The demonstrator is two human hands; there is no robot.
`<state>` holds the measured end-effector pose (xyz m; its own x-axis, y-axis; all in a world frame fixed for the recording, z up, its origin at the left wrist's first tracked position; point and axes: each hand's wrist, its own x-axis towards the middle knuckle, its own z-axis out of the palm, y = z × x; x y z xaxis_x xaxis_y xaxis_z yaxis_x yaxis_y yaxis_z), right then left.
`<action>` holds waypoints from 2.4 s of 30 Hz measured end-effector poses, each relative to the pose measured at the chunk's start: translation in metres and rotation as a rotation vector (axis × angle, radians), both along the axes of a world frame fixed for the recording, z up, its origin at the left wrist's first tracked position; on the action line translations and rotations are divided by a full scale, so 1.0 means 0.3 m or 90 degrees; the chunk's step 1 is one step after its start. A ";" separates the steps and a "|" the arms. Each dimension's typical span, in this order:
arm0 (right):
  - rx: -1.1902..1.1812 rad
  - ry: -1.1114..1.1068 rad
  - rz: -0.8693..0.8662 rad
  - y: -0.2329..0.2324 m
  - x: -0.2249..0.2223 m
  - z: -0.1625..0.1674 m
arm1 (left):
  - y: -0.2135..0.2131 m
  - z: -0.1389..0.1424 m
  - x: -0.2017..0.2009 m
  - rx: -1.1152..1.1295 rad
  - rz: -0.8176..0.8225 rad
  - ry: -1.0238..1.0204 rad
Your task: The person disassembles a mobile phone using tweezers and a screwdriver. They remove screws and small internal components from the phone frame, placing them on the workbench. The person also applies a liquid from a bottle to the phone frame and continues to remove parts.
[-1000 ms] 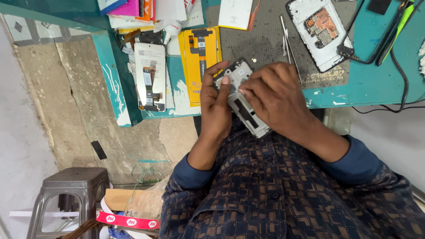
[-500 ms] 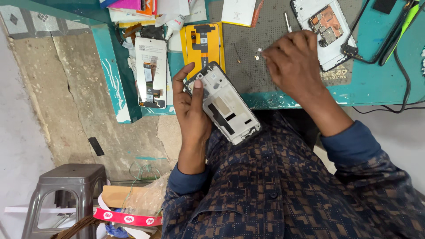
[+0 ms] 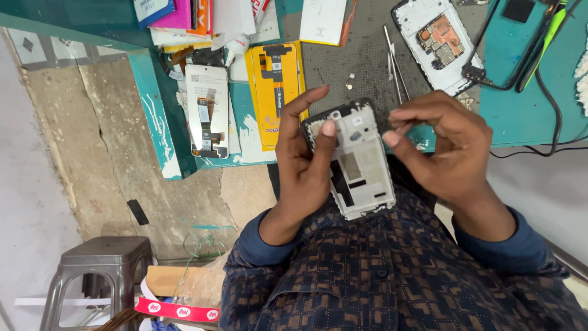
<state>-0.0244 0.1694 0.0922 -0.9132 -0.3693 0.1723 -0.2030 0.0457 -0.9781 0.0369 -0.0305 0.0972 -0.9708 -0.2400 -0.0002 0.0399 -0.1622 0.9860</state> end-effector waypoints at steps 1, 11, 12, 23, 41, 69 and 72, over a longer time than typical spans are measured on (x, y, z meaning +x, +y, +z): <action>0.013 -0.007 -0.006 -0.001 0.007 0.021 | 0.004 0.009 0.000 0.008 -0.006 -0.004; 0.006 -0.006 0.026 0.031 0.032 0.043 | 0.001 0.022 0.004 0.082 -0.055 -0.028; 0.020 -0.009 0.015 0.032 0.028 0.035 | -0.001 0.020 0.003 0.075 -0.052 -0.025; 0.535 0.230 -0.081 0.001 -0.039 -0.188 | -0.021 0.015 0.020 0.109 -0.017 -0.049; -0.312 -0.122 -0.217 0.095 0.020 0.060 | 0.017 0.079 0.044 0.019 -0.026 0.001; 0.023 0.111 -0.057 0.024 0.078 0.127 | 0.071 0.089 0.062 -0.041 0.012 0.048; 0.071 0.108 -0.056 0.025 0.085 0.117 | 0.084 0.079 0.064 -0.068 0.023 0.089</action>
<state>0.0012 0.1769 0.1273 -0.9045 -0.3143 0.2883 -0.3541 0.1769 -0.9183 0.0562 -0.0052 0.1209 -0.9503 -0.2663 0.1616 0.1817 -0.0526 0.9819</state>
